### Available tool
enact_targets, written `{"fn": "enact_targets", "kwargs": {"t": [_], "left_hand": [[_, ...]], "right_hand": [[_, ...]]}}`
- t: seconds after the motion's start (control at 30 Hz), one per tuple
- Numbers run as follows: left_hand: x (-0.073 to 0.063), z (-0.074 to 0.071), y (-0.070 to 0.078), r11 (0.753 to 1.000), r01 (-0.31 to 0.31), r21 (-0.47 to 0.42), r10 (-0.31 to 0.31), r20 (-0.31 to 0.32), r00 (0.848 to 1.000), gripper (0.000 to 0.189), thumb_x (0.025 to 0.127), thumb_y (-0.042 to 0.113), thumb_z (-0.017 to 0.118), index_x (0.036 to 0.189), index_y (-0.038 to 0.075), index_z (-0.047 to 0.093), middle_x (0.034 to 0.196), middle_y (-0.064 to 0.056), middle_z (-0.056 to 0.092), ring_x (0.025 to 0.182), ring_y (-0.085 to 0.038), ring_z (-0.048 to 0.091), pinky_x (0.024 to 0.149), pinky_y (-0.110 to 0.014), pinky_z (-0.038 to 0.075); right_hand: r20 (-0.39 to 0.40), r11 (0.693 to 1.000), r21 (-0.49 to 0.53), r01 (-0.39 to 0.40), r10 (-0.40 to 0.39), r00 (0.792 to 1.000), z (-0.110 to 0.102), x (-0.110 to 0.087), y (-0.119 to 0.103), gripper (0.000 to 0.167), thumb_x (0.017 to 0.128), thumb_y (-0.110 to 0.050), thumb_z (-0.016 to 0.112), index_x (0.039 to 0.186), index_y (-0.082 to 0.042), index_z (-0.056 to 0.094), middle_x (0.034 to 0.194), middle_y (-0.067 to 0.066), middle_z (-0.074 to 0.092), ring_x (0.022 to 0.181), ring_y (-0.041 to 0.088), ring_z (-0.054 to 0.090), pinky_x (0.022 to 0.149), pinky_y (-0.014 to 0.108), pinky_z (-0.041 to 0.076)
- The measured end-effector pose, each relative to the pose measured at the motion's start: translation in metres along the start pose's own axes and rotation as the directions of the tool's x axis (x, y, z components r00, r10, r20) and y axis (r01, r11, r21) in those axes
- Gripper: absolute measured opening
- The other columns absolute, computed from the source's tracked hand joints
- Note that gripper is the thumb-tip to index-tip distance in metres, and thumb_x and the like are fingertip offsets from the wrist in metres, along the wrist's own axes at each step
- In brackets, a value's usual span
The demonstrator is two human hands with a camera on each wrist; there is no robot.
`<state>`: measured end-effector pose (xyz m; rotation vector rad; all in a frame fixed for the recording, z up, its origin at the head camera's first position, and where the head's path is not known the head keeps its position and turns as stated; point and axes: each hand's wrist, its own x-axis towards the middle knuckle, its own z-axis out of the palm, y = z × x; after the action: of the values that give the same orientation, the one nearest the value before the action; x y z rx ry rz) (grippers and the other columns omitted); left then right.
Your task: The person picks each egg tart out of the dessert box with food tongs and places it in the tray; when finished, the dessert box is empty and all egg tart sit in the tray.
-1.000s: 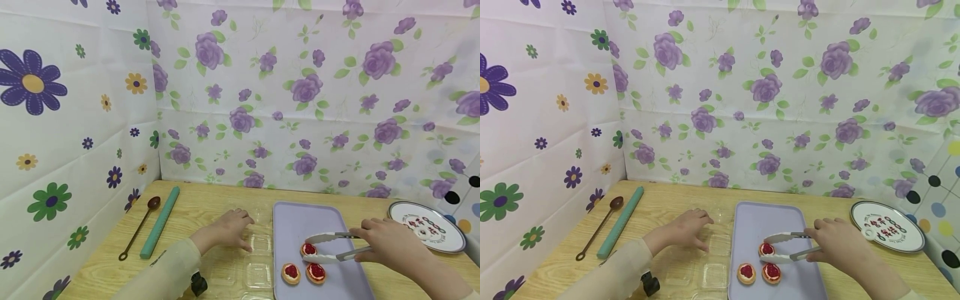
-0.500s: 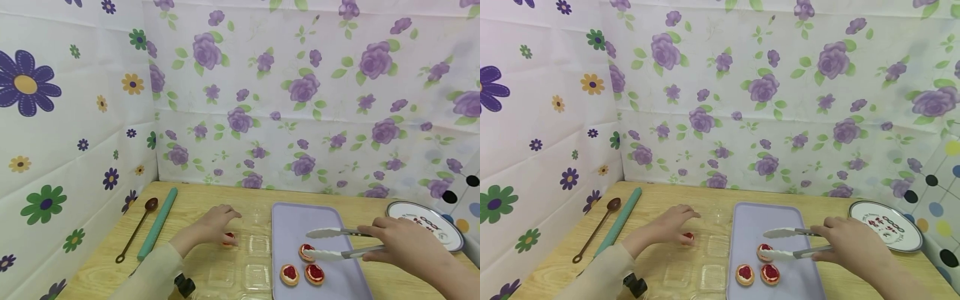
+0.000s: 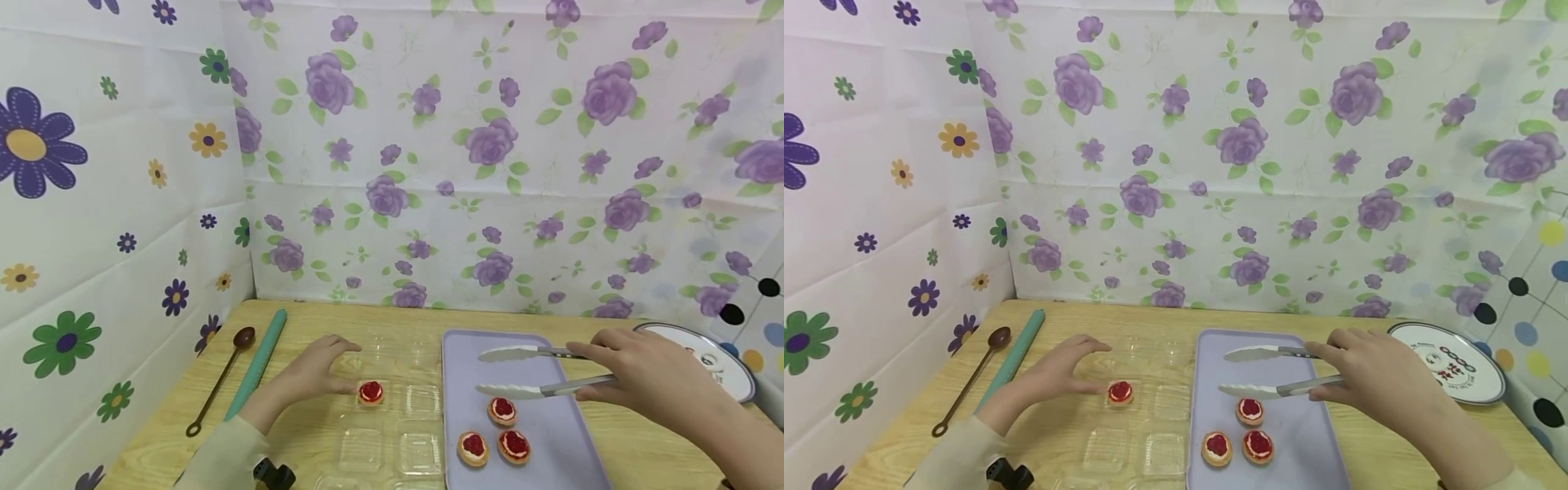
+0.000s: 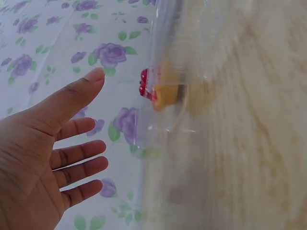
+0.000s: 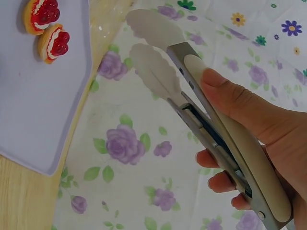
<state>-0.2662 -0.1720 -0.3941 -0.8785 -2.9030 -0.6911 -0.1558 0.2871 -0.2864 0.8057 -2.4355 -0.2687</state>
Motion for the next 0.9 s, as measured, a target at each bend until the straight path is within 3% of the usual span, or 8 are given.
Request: {"fn": "enact_targets", "kwargs": {"t": [0.23,0.47,0.63,0.9], "left_hand": [[-0.007,0.01,-0.015,0.999,-0.013,-0.045,0.014,0.024,1.0,0.071,0.074,0.035,0.081,0.133,0.006,0.054,0.127,-0.013,0.058,0.117,-0.033,0.055,0.098,-0.052,0.046],[-0.011,0.019,-0.026,0.991,0.004,-0.137,0.002,0.045,0.999,0.076,0.075,0.04,0.079,0.135,0.003,0.051,0.124,-0.013,0.058,0.115,-0.032,0.054,0.099,-0.054,0.045],[-0.013,0.024,-0.031,0.983,0.008,-0.185,-0.001,0.039,0.999,0.074,0.076,0.041,0.079,0.135,0.005,0.052,0.125,-0.012,0.059,0.116,-0.031,0.054,0.1,-0.053,0.044],[-0.013,0.032,-0.03,0.986,-0.033,-0.161,0.039,0.033,0.999,0.076,0.075,0.043,0.079,0.135,0.007,0.052,0.126,-0.01,0.057,0.121,-0.032,0.052,0.105,-0.055,0.04]], "right_hand": [[-0.107,0.997,0.002,0.079,-0.079,0.991,0.0,0.021,-0.012,0.056,0.069,-0.059,0.071,0.11,-0.022,0.073,0.084,-0.012,0.059,0.062,0.0,0.042,0.056,0.024,0.041],[-0.148,0.992,-0.018,0.126,-0.127,0.981,0.006,0.042,-0.022,0.058,0.069,-0.056,0.071,0.113,-0.018,0.071,0.089,-0.006,0.064,0.075,0.012,0.06,0.063,0.031,0.05],[-0.091,0.987,-0.028,0.158,-0.16,0.983,0.01,0.058,-0.03,0.058,0.071,-0.054,0.071,0.116,-0.017,0.069,0.092,-0.004,0.064,0.082,0.013,0.059,0.073,0.034,0.05],[0.013,0.98,-0.011,0.197,-0.197,0.98,0.025,0.085,-0.048,0.056,0.074,-0.054,0.071,0.117,-0.019,0.068,0.095,-0.003,0.066,0.088,0.015,0.063,0.08,0.035,0.051]]}}
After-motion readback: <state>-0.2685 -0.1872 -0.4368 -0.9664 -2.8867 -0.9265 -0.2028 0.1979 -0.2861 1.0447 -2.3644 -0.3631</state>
